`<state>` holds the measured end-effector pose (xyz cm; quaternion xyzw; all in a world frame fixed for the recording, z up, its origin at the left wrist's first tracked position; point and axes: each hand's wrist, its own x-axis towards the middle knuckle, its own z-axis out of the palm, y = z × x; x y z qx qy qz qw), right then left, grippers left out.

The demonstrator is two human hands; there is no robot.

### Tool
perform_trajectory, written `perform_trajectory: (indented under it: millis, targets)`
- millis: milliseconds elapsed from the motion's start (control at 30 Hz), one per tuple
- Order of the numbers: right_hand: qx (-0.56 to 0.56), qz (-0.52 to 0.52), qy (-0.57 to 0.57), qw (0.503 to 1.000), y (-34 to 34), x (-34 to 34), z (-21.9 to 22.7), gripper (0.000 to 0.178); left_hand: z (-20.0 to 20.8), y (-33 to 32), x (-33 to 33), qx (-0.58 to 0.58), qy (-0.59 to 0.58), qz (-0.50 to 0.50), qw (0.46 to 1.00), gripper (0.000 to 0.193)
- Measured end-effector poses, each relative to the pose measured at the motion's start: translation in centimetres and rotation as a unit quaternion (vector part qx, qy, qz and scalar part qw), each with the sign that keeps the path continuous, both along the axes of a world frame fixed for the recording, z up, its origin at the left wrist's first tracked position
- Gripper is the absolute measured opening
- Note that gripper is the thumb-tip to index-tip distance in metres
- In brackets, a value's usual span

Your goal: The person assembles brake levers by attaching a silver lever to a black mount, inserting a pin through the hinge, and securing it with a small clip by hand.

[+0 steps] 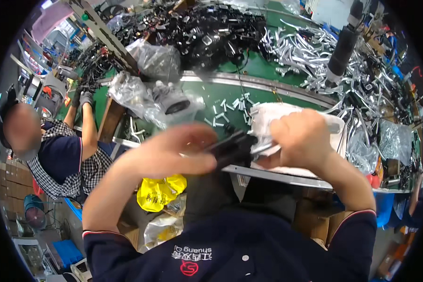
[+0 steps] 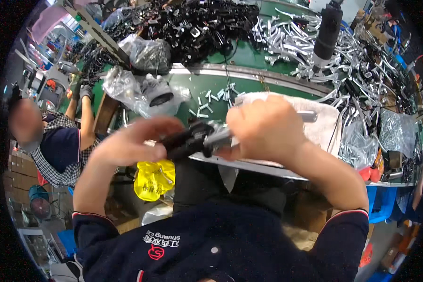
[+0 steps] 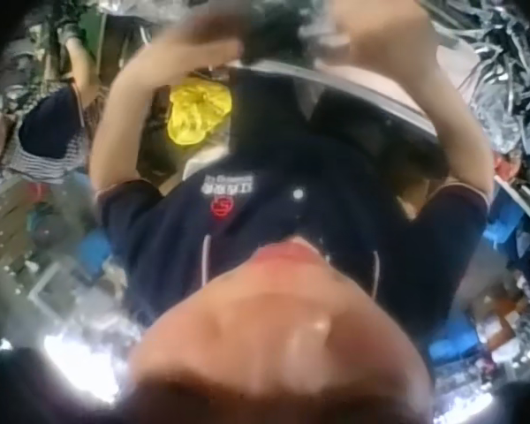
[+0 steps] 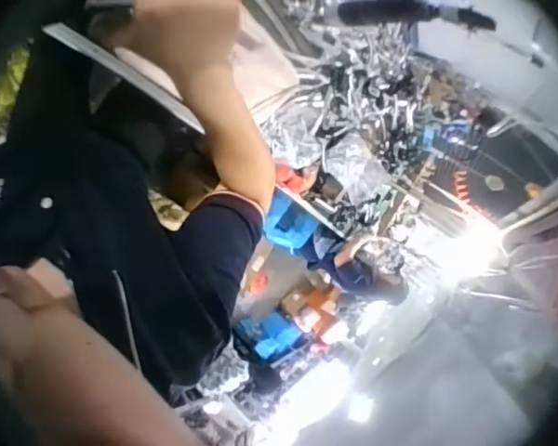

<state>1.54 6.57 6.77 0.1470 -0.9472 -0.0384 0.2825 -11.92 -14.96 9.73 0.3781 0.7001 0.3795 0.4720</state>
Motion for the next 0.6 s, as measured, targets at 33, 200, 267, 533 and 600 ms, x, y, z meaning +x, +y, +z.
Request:
perform_trajectory:
  millis: [33,200,267,533,600]
  targets:
    - [0.013,0.013,0.001,1.0,-0.2,-0.2,-0.1,0.048,-1.6,0.0,-0.2,-0.03,-0.031,-0.015,0.999,0.06]
    - [0.052,0.048,0.037,0.997,0.0,-0.2,-2.5,0.051,-6.4,0.7,1.1,-0.081,-0.426,0.02,0.901,0.063]
    - [0.059,0.065,0.031,0.996,0.1,0.1,-2.4,0.05,-7.4,0.7,2.1,-0.063,-0.447,0.027,0.892,0.059]
    - [0.082,0.103,0.041,0.99,0.3,0.3,-2.5,0.017,-7.8,1.3,3.3,0.004,-0.498,0.065,0.865,0.04]
    - [0.095,0.083,0.136,0.983,0.3,0.1,-3.1,0.019,-6.9,1.3,4.0,0.021,-0.493,0.06,0.868,0.038]
